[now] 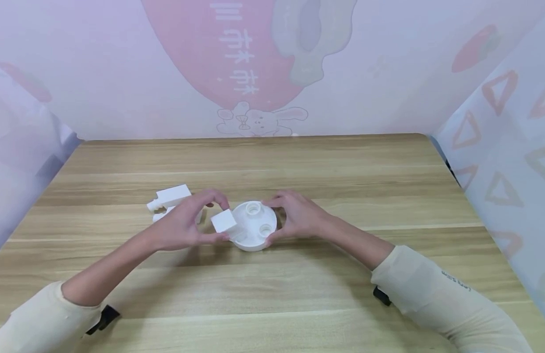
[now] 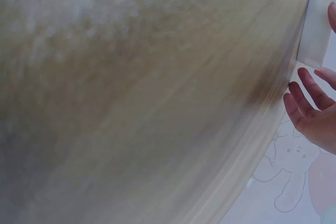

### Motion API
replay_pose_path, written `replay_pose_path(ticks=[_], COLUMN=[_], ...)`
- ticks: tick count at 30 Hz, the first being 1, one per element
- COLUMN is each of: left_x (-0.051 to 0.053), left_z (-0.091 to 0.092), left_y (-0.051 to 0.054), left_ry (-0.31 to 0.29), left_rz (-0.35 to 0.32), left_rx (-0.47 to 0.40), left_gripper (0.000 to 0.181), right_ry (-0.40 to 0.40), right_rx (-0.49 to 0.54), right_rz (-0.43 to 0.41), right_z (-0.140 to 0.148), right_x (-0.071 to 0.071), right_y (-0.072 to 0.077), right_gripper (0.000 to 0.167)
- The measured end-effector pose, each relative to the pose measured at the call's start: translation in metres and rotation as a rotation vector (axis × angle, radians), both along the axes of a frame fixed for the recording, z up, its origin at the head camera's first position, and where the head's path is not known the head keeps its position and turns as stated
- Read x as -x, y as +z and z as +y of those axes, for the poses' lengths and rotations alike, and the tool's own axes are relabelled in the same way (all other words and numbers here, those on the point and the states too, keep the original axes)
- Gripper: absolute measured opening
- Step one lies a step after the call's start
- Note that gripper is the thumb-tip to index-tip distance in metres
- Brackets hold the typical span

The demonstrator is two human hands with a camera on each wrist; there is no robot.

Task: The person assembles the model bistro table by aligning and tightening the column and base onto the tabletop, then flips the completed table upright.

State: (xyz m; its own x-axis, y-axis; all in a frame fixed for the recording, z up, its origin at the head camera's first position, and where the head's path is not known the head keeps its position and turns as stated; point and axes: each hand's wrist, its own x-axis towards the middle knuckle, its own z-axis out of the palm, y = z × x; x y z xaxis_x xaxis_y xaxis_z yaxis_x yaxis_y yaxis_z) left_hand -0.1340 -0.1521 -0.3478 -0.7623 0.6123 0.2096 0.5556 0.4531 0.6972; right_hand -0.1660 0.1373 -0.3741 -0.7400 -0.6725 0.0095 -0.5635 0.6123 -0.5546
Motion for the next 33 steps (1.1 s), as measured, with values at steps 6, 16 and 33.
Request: replay_pose_path(ticks=[6, 16, 33], left_x=[0.0001, 0.0040, 0.0024], left_z=[-0.0008, -0.0017, -0.0056], left_y=[-0.0004, -0.0003, 0.0018], left_ry=[-0.026, -0.067, -0.043], left_rz=[0.052, 0.024, 0.002], left_rx=[-0.019, -0.069, -0.024], left_gripper=[0.039, 0.035, 0.042], right_ry=[0.001, 0.000, 0.004], right_rx=[0.014, -0.007, -0.006], right_rz=[0.000, -0.002, 0.005], right_z=[-0.0006, -0.0019, -0.0007], right_x=[-0.0017, -0.0004, -0.0014], right_y=[0.0003, 0.0010, 0.0008], right_gripper=[0.093, 0.092, 0.092])
